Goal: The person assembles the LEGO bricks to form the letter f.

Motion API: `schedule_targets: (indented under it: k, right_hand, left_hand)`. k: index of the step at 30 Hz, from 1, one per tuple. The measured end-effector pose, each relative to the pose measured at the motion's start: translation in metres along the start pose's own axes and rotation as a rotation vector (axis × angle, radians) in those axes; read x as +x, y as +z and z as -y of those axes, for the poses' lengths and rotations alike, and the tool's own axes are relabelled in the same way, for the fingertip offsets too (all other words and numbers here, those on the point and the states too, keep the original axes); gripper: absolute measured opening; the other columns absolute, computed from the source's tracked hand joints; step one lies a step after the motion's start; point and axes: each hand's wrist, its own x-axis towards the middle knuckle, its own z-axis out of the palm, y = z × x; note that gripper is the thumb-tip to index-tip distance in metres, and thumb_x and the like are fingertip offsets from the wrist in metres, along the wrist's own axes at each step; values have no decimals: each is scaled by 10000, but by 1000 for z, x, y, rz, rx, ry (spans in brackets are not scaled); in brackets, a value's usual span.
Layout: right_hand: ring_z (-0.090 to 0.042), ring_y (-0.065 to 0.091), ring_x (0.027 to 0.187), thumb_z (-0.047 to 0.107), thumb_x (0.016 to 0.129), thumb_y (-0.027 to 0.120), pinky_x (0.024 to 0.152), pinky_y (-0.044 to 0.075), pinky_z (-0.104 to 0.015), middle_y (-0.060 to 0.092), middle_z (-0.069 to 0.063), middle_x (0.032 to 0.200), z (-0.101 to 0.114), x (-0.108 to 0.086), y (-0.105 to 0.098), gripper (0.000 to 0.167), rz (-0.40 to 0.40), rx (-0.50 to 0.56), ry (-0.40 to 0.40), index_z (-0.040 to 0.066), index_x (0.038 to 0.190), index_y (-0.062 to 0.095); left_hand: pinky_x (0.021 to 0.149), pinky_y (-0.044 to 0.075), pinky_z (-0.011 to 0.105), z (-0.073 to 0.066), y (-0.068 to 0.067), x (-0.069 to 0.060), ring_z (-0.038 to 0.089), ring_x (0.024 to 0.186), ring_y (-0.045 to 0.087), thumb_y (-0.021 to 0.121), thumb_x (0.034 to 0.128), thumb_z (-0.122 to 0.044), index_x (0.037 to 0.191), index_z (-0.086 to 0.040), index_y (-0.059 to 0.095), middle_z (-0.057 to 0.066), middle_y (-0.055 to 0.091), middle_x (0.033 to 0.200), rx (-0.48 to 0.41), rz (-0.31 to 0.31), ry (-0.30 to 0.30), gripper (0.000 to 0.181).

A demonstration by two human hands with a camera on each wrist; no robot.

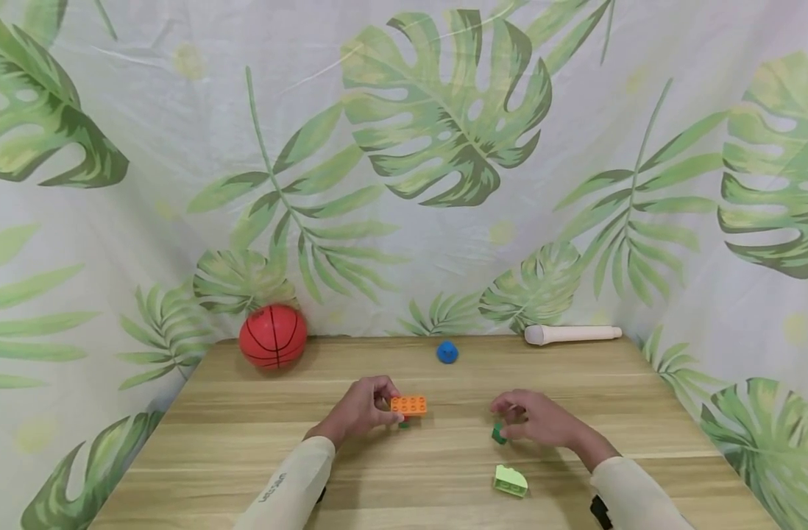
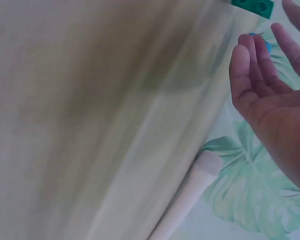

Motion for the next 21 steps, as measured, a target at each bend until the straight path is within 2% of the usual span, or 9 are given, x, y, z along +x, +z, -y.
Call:
schedule_targets:
  k: [3,6,9,14,18,21]
  right_hand:
    - [-224,703,1050,155,988,779,909,585,-310,708,-170,1199,-4,-5,3,324,26,61,-1,-25,1232,663]
    - [-114,680,970,147,985,787,852,571,-245,706,-100,1091,-5,-6,7,239,25,60,11,18,1135,654]
    - [-46,635,918,137,999,761,807,546,-219,704,-42,1011,-4,-6,10,156,4,2,3,55,1074,651]
    - [-13,566,837,97,1001,725,738,505,-224,681,15,928,-1,-2,13,61,-40,-108,-19,68,1050,705]
    - [-8,493,745,119,976,759,682,451,-232,621,58,855,3,0,17,83,-69,-221,-1,82,1050,759]
    - [-7,464,685,172,992,766,647,428,-234,591,68,798,3,0,20,120,-72,-251,22,76,1063,755]
  left_hand:
    - [663,424,212,1,0,0,170,807,514,905,853,-72,995,-95,710,44,662,951,6,3,-4,243]
    - [660,428,212,1,0,1,168,803,515,902,856,-70,998,-97,709,43,663,955,6,6,-3,241]
    - [659,429,211,2,1,1,172,803,517,901,858,-69,1000,-95,708,48,663,957,2,7,7,240]
    - [665,429,211,3,2,0,191,811,525,898,860,-67,1003,-93,703,51,656,958,-1,9,18,243]
    - [650,416,213,3,2,-1,175,792,506,898,856,-58,993,-89,702,55,651,940,-8,3,16,240]
    - [641,410,210,2,2,-1,153,777,493,900,853,-57,988,-87,704,56,652,929,-5,-2,21,240]
